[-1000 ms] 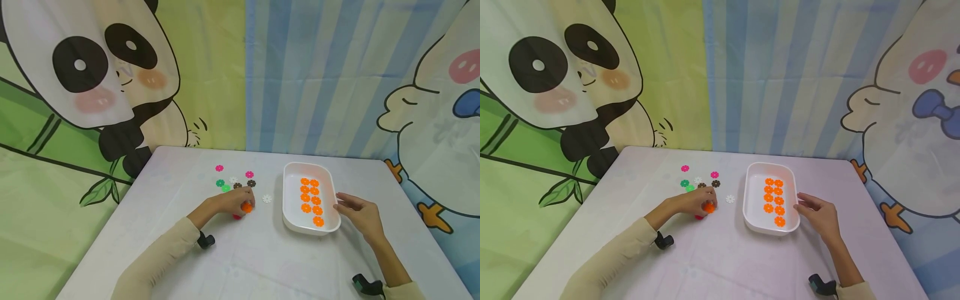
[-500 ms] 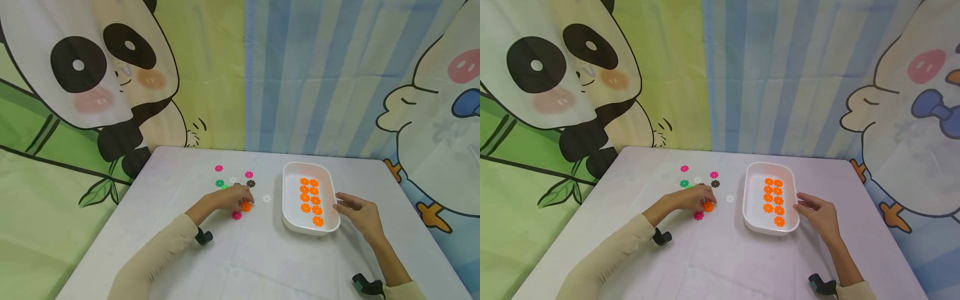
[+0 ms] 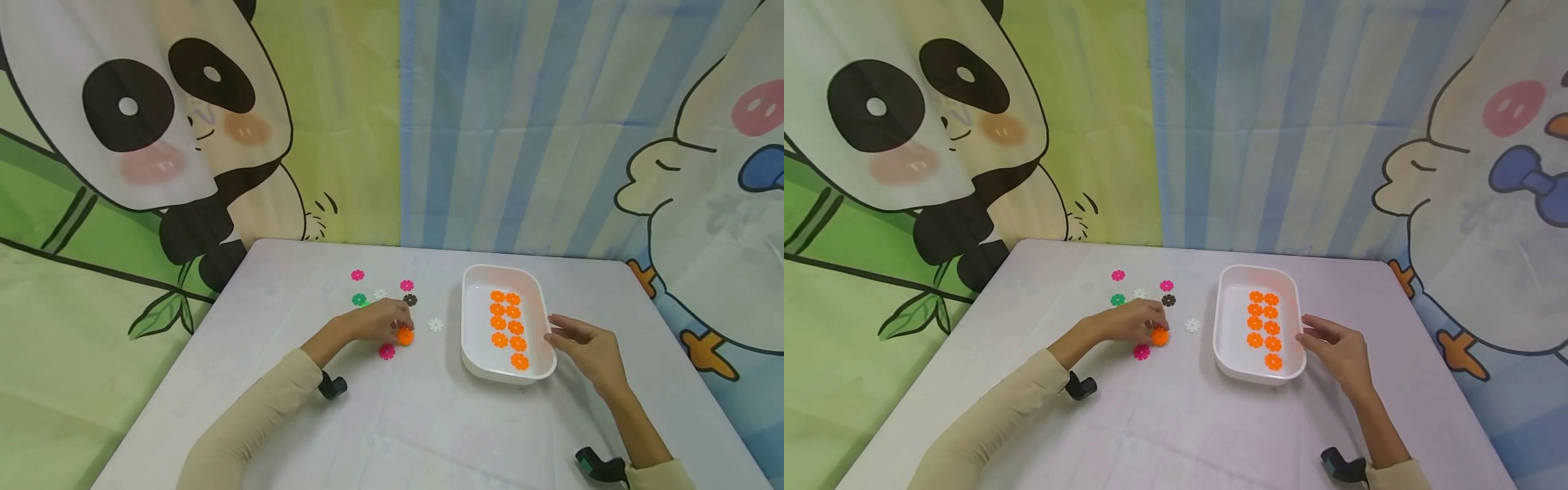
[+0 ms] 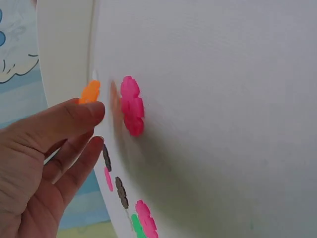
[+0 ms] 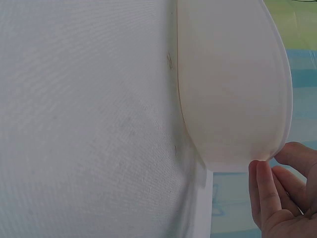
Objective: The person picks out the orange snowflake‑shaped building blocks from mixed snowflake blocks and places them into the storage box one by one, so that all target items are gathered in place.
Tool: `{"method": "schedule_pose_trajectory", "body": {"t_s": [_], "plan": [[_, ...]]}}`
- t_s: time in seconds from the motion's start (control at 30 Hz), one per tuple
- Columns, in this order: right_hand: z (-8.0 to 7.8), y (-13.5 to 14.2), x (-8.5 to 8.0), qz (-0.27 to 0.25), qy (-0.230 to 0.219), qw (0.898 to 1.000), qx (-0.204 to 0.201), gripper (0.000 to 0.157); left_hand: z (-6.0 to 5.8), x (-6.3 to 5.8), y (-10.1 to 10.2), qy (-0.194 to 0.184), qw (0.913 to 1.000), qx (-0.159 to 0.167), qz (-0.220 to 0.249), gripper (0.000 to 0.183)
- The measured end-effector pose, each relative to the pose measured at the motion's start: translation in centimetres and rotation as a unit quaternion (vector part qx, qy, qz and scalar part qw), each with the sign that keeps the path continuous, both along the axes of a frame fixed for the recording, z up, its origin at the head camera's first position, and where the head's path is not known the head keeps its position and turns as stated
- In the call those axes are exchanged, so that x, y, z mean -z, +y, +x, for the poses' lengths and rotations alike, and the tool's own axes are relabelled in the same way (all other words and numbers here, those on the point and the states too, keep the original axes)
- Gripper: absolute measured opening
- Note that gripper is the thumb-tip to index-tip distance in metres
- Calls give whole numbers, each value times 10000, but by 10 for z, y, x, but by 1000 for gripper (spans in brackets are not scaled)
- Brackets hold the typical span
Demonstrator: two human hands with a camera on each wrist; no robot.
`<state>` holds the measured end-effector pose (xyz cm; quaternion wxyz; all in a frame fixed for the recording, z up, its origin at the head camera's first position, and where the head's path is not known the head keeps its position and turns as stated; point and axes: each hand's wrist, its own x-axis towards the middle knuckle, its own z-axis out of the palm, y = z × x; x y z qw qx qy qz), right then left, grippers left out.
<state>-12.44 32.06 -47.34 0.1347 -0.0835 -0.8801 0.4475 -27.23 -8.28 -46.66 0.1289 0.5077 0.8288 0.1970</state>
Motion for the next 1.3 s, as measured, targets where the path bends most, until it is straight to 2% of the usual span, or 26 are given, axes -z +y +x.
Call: {"method": "schedule_pose_trajectory", "body": {"t_s": [0.17, 0.3, 0.57, 0.77, 0.9, 0.97, 1.07, 1.2, 1.3], "plan": [[0, -1, -1, 24, -13, 10000, 8, 52, -1, -1, 5, -131, 9984, 90, 551, 29], [0, -1, -1, 45, -31, 10000, 24, 52, 2, -1, 12, -255, 9942, 22, 1049, 27], [1, -1, 0, 16, -18, 10000, 35, 52, 11, -1, 37, -786, 9775, -263, 1939, 28], [0, -1, 0, 18, 15, 10000, 24, 52, 17, -6, 60, -896, 9642, -259, 2482, 31], [0, 0, 1, 9, -18, 10000, 23, 53, 20, -8, 77, -938, 9599, -202, 2634, 31], [0, 0, 1, 8, -24, 10000, 14, 54, 22, -8, 86, -936, 9599, -167, 2638, 31], [0, 0, 0, 5, -15, 10000, -3, 54, 23, -9, 100, -883, 9647, -158, 2478, 31], [-1, 0, -1, -12, -19, 10000, -6, 54, 25, -7, 118, -631, 9725, -50, 2239, 31], [-1, 0, -1, -27, -56, 10000, 16, 54, 26, -6, 129, -457, 9754, 141, 2152, 32]]}}
